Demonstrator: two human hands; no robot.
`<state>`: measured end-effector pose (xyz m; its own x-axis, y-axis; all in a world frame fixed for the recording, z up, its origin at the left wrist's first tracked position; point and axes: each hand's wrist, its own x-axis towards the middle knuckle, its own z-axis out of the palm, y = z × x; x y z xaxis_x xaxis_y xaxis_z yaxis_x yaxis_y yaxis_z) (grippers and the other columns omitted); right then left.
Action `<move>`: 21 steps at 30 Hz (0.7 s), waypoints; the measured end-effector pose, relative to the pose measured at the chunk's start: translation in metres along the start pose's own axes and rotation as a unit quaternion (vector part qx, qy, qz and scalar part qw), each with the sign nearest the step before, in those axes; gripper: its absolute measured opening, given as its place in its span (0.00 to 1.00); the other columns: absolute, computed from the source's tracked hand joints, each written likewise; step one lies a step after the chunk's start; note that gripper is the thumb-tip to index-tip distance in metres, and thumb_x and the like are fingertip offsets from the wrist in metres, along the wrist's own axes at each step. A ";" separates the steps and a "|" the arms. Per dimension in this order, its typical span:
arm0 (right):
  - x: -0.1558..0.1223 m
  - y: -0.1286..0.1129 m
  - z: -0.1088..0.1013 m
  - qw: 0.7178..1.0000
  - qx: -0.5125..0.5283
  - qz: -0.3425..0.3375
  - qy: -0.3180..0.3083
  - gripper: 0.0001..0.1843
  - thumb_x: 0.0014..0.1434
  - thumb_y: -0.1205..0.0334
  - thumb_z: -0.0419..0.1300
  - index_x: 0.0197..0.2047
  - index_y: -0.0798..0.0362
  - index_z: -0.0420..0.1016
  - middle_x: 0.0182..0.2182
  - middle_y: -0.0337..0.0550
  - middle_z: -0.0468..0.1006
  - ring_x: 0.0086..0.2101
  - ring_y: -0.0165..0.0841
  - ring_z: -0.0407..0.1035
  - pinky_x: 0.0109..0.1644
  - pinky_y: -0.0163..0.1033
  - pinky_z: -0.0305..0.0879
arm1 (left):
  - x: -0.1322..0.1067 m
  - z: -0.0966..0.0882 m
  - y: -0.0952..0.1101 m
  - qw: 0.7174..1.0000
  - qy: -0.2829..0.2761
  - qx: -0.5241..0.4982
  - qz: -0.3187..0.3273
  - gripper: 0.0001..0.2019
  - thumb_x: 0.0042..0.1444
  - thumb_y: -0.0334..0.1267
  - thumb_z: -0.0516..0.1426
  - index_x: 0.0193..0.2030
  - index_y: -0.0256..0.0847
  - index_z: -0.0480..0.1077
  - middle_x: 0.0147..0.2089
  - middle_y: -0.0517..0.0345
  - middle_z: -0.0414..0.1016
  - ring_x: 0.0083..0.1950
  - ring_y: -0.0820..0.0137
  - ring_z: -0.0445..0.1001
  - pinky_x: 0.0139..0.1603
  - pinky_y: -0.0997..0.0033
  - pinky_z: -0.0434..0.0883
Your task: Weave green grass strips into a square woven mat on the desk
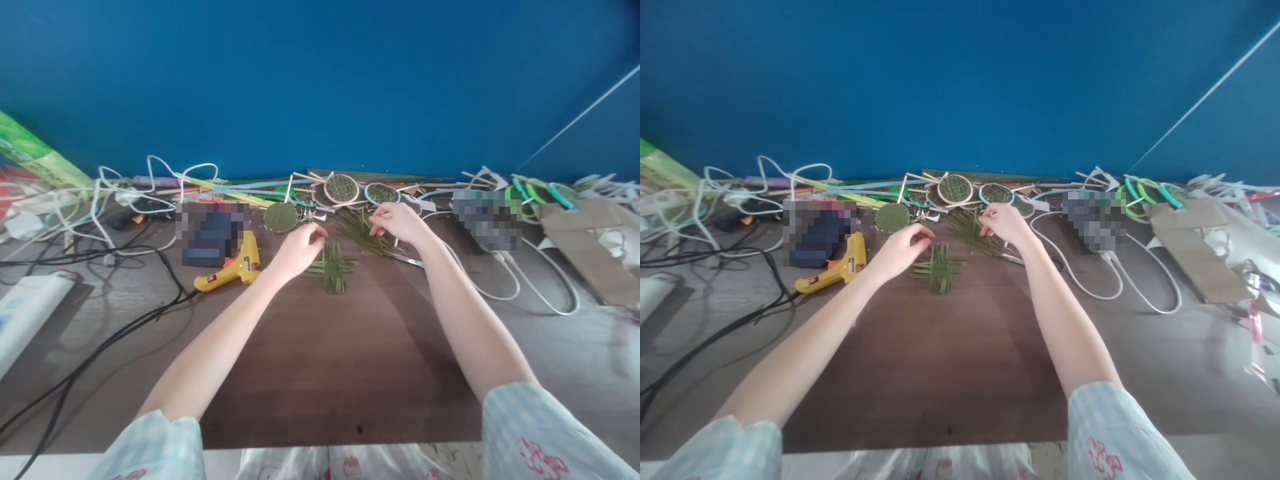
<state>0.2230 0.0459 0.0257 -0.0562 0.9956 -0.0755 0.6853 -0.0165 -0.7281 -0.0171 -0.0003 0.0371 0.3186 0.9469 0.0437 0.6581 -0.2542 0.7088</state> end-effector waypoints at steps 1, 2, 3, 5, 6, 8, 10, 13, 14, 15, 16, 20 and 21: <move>0.000 -0.001 0.000 1.000 -0.007 -0.003 0.017 0.06 0.50 0.60 0.57 0.29 0.54 0.72 0.24 0.44 0.78 0.25 0.31 0.70 0.35 0.38 0.66 | 0.001 -0.001 -0.002 1.000 0.000 -0.002 -0.002 0.08 0.55 0.34 0.50 0.39 0.40 0.69 0.38 0.58 0.74 0.37 0.70 0.72 0.41 0.68 0.67; -0.001 -0.003 -0.001 0.999 -0.019 -0.011 0.034 0.06 0.49 0.60 0.57 0.28 0.54 0.72 0.26 0.44 0.78 0.27 0.32 0.70 0.36 0.39 0.66 | 0.001 -0.002 -0.003 1.000 0.001 -0.004 -0.003 0.08 0.55 0.34 0.51 0.39 0.41 0.69 0.38 0.58 0.74 0.37 0.70 0.72 0.41 0.68 0.67; -0.001 -0.005 -0.002 0.998 -0.028 -0.022 0.043 0.07 0.48 0.59 0.58 0.27 0.54 0.73 0.27 0.44 0.78 0.28 0.33 0.70 0.38 0.41 0.65 | 0.002 -0.004 -0.004 1.000 0.004 -0.007 -0.003 0.08 0.55 0.35 0.51 0.39 0.41 0.69 0.38 0.59 0.75 0.38 0.69 0.72 0.42 0.68 0.67; -0.004 -0.012 -0.003 0.998 -0.034 -0.044 0.033 0.08 0.46 0.58 0.61 0.25 0.53 0.74 0.29 0.45 0.78 0.31 0.34 0.70 0.40 0.42 0.63 | 0.003 -0.007 -0.005 1.000 0.013 -0.015 -0.002 0.08 0.55 0.36 0.51 0.39 0.42 0.69 0.40 0.59 0.75 0.40 0.69 0.72 0.43 0.68 0.66; -0.007 -0.017 -0.004 0.998 -0.024 -0.052 0.006 0.08 0.46 0.57 0.61 0.24 0.53 0.74 0.29 0.44 0.78 0.32 0.34 0.70 0.40 0.42 0.63 | 0.003 -0.009 -0.005 1.000 0.015 -0.020 -0.003 0.08 0.55 0.36 0.51 0.39 0.42 0.69 0.40 0.59 0.75 0.40 0.68 0.72 0.44 0.67 0.66; -0.012 -0.026 -0.004 0.997 -0.006 -0.058 -0.056 0.08 0.45 0.56 0.62 0.25 0.52 0.75 0.26 0.42 0.77 0.30 0.33 0.69 0.38 0.40 0.62 | 0.005 -0.013 -0.006 0.999 0.014 -0.033 -0.005 0.09 0.56 0.37 0.50 0.39 0.42 0.70 0.40 0.59 0.76 0.42 0.67 0.73 0.46 0.67 0.66; -0.018 -0.035 -0.002 0.993 0.003 -0.059 -0.099 0.08 0.44 0.56 0.62 0.24 0.52 0.76 0.23 0.40 0.75 0.26 0.31 0.67 0.34 0.39 0.61 | 0.006 -0.015 -0.005 0.999 0.011 -0.049 0.000 0.11 0.57 0.39 0.49 0.40 0.41 0.70 0.40 0.58 0.76 0.44 0.67 0.72 0.48 0.67 0.65; -0.023 -0.044 0.004 0.988 0.013 -0.087 -0.130 0.09 0.44 0.55 0.63 0.26 0.52 0.77 0.23 0.40 0.75 0.26 0.30 0.66 0.33 0.38 0.60 | 0.006 -0.017 -0.002 0.998 -0.002 -0.068 0.008 0.13 0.58 0.42 0.49 0.41 0.40 0.71 0.43 0.56 0.76 0.46 0.67 0.72 0.49 0.67 0.65; -0.024 -0.046 0.007 0.985 0.013 -0.097 -0.140 0.09 0.45 0.55 0.62 0.26 0.52 0.77 0.23 0.39 0.75 0.26 0.30 0.66 0.33 0.37 0.60 | 0.006 -0.016 0.000 0.997 -0.010 -0.070 0.011 0.13 0.58 0.43 0.50 0.42 0.40 0.72 0.45 0.55 0.76 0.47 0.67 0.72 0.50 0.67 0.65; -0.024 -0.047 0.010 0.983 0.011 -0.105 -0.149 0.10 0.45 0.55 0.62 0.26 0.53 0.77 0.22 0.39 0.75 0.26 0.30 0.65 0.32 0.37 0.60 | 0.005 -0.016 0.001 0.997 -0.020 -0.069 0.015 0.14 0.58 0.43 0.50 0.42 0.40 0.72 0.46 0.55 0.76 0.48 0.66 0.72 0.50 0.67 0.64; -0.024 -0.048 0.013 0.981 0.008 -0.113 -0.157 0.10 0.45 0.54 0.62 0.26 0.53 0.77 0.22 0.39 0.75 0.26 0.29 0.65 0.32 0.37 0.59 | 0.005 -0.016 0.002 0.997 -0.030 -0.067 0.022 0.14 0.58 0.44 0.50 0.42 0.40 0.72 0.46 0.55 0.76 0.47 0.66 0.72 0.50 0.67 0.64; -0.026 -0.052 0.022 0.977 0.016 -0.137 -0.161 0.11 0.47 0.54 0.61 0.28 0.53 0.77 0.24 0.38 0.75 0.27 0.28 0.65 0.33 0.36 0.59 | 0.004 -0.015 0.004 0.997 -0.054 -0.038 0.034 0.14 0.55 0.46 0.52 0.38 0.39 0.73 0.38 0.56 0.78 0.39 0.67 0.73 0.43 0.67 0.66; -0.026 -0.053 0.023 0.977 0.022 -0.139 -0.160 0.11 0.47 0.54 0.61 0.28 0.54 0.77 0.24 0.39 0.75 0.27 0.28 0.65 0.33 0.36 0.59 | 0.004 -0.015 0.003 0.998 -0.055 -0.026 0.031 0.14 0.55 0.46 0.53 0.35 0.38 0.73 0.35 0.56 0.78 0.36 0.68 0.73 0.40 0.68 0.66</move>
<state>0.1712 0.0183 0.0504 -0.4648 0.8822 -0.0755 0.5800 0.2389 -0.7788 -0.0237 0.0058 0.0498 0.4319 0.9018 0.0127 0.5999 -0.2977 0.7427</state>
